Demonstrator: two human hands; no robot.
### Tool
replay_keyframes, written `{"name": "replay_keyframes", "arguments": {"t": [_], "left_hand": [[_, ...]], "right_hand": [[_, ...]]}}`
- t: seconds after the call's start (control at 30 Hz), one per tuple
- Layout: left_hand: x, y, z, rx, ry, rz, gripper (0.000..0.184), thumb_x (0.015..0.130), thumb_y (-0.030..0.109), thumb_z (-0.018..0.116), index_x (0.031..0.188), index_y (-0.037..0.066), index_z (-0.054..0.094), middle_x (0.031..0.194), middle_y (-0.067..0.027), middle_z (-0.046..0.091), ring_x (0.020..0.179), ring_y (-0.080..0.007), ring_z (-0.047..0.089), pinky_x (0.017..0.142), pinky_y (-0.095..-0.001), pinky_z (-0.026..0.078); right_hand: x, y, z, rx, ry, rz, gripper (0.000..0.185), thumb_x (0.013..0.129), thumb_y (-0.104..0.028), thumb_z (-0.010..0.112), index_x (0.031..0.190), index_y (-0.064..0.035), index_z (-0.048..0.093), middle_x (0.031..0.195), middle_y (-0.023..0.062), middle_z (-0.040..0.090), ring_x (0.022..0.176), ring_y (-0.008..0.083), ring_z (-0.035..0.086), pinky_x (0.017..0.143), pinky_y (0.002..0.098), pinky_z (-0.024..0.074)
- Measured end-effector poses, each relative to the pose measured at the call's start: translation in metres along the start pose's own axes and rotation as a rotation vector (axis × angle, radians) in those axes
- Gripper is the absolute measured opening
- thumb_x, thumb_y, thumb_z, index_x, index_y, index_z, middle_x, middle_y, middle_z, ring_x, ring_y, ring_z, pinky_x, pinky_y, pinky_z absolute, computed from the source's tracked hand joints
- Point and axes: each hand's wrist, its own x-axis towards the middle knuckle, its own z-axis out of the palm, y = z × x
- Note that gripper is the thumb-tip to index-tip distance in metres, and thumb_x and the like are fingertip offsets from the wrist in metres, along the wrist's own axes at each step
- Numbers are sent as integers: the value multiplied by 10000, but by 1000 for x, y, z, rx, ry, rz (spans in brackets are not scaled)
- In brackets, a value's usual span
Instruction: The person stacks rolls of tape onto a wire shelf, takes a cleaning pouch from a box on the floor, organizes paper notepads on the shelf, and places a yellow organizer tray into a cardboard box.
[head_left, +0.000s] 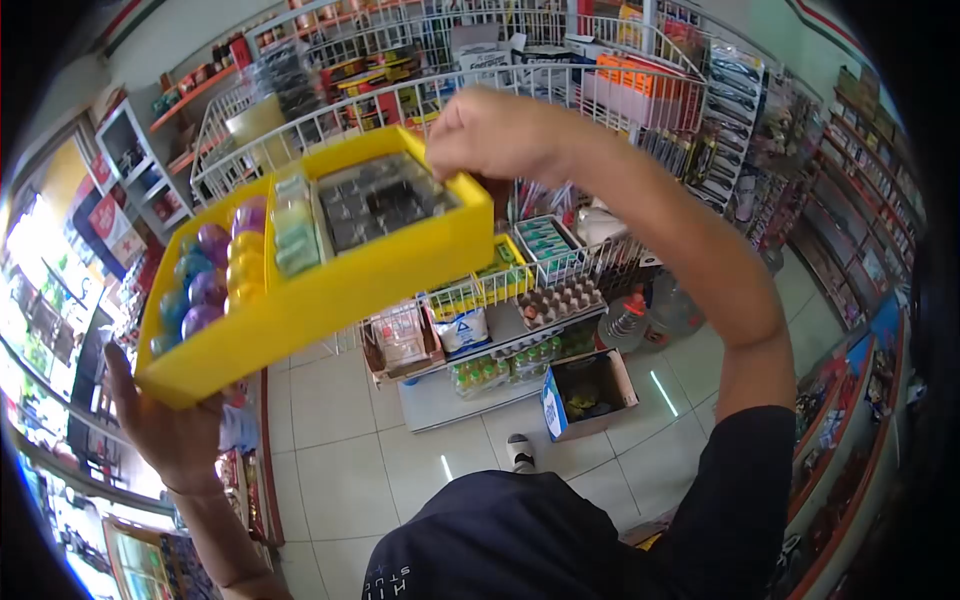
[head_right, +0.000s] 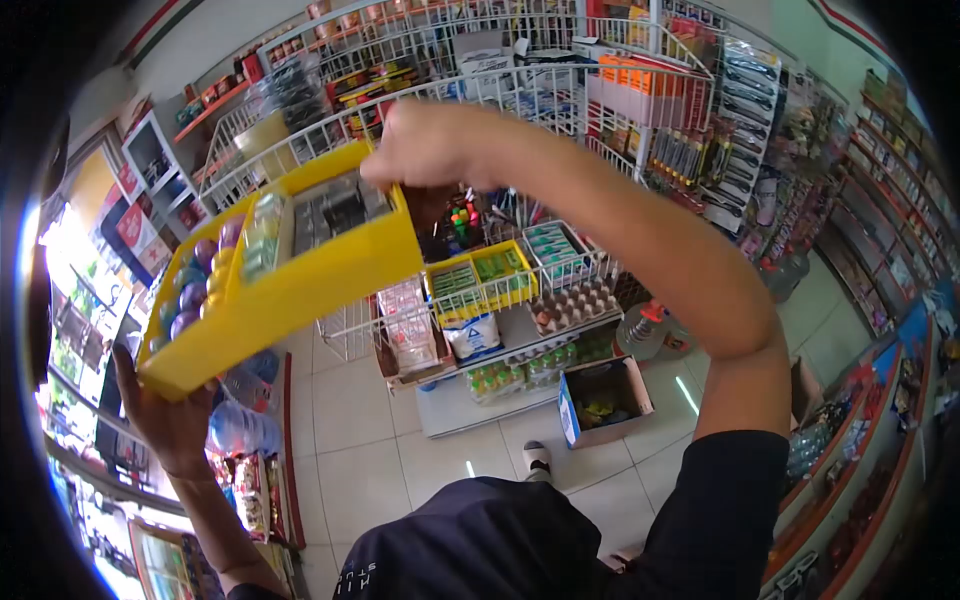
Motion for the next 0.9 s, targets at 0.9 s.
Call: {"name": "replay_keyframes", "arguments": {"t": [0.9], "left_hand": [[29,-436,44,175,-363,-1049,752,699,-102,499,1362,122,225,1177,-77,491,1007,-182,528,831,-307,452]], "right_hand": [[-310,370,26,-217,678,611,107,666,-85,546,717,10,538,622,174,561,545,283,567,529,357,432]]}}
